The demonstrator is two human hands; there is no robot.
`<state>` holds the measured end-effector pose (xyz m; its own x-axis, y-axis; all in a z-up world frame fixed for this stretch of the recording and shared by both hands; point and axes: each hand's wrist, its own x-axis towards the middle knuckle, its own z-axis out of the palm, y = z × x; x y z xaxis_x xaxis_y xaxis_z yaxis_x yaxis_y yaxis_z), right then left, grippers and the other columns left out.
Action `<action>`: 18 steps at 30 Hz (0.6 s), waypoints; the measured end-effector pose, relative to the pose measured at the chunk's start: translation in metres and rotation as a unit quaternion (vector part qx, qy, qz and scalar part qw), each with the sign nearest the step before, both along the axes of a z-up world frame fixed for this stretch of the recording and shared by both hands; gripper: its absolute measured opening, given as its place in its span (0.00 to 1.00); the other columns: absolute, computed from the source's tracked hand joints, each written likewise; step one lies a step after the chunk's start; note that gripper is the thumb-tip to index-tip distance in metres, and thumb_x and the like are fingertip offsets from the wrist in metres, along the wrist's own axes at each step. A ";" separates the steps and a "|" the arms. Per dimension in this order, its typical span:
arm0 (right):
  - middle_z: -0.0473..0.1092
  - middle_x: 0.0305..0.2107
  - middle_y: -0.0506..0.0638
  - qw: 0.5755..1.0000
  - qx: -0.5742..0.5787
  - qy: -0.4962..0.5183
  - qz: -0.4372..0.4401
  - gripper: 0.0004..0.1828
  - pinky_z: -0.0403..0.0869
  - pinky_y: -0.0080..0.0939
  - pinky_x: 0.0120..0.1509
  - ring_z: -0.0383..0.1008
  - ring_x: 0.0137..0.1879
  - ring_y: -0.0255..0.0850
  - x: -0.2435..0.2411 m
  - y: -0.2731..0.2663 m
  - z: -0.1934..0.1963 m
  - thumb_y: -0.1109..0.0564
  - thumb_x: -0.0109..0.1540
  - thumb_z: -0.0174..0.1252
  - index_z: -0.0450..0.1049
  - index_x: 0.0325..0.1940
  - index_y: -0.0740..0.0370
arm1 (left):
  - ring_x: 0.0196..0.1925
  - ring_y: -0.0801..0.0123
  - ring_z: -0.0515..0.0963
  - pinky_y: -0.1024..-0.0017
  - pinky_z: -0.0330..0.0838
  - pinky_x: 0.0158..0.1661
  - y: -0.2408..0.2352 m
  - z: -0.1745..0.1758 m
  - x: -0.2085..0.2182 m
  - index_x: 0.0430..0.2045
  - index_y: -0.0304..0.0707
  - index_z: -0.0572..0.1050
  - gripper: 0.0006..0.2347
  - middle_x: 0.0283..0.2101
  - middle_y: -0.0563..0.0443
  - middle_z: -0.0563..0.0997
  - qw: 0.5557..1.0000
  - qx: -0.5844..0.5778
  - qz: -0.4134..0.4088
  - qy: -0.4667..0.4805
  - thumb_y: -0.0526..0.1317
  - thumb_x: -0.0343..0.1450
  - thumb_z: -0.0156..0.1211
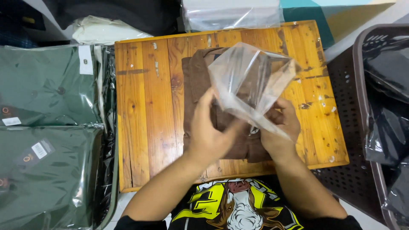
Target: Folding a brown shirt and placing it into a clear plastic bag for packaging.
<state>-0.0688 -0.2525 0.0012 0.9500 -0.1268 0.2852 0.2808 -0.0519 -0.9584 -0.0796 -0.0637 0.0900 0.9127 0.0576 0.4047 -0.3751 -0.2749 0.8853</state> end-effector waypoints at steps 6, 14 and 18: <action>0.70 0.37 0.51 0.992 0.078 0.068 -0.068 0.27 0.80 0.36 0.48 0.78 0.43 0.37 0.009 -0.003 0.002 0.72 0.60 0.62 0.67 0.63 0.63 | 0.36 0.74 0.77 0.71 0.78 0.40 0.039 -0.051 0.042 0.40 0.42 0.79 0.10 0.33 0.52 0.79 0.989 -0.111 0.075 0.070 0.31 0.67 0.62; 0.76 0.37 0.48 0.953 0.253 0.144 -0.077 0.34 0.81 0.27 0.46 0.82 0.39 0.33 0.027 -0.030 0.012 0.70 0.61 0.62 0.66 0.70 0.54 | 0.47 0.66 0.82 0.70 0.77 0.48 0.127 -0.068 0.075 0.52 0.40 0.73 0.18 0.48 0.47 0.81 0.987 -0.135 -0.011 0.081 0.34 0.69 0.70; 0.75 0.31 0.45 0.930 0.308 0.195 -0.053 0.25 0.80 0.25 0.44 0.81 0.37 0.32 0.031 -0.043 0.007 0.66 0.61 0.62 0.72 0.63 0.57 | 0.43 0.58 0.85 0.67 0.81 0.42 0.131 -0.063 0.090 0.47 0.39 0.80 0.18 0.43 0.42 0.83 0.981 0.063 0.161 0.088 0.49 0.70 0.75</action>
<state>-0.0380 -0.2953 0.0082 0.9391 -0.2506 -0.2350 -0.0692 0.5321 -0.8439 0.0108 0.0676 0.0273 0.9115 0.3149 0.2645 -0.0944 -0.4658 0.8798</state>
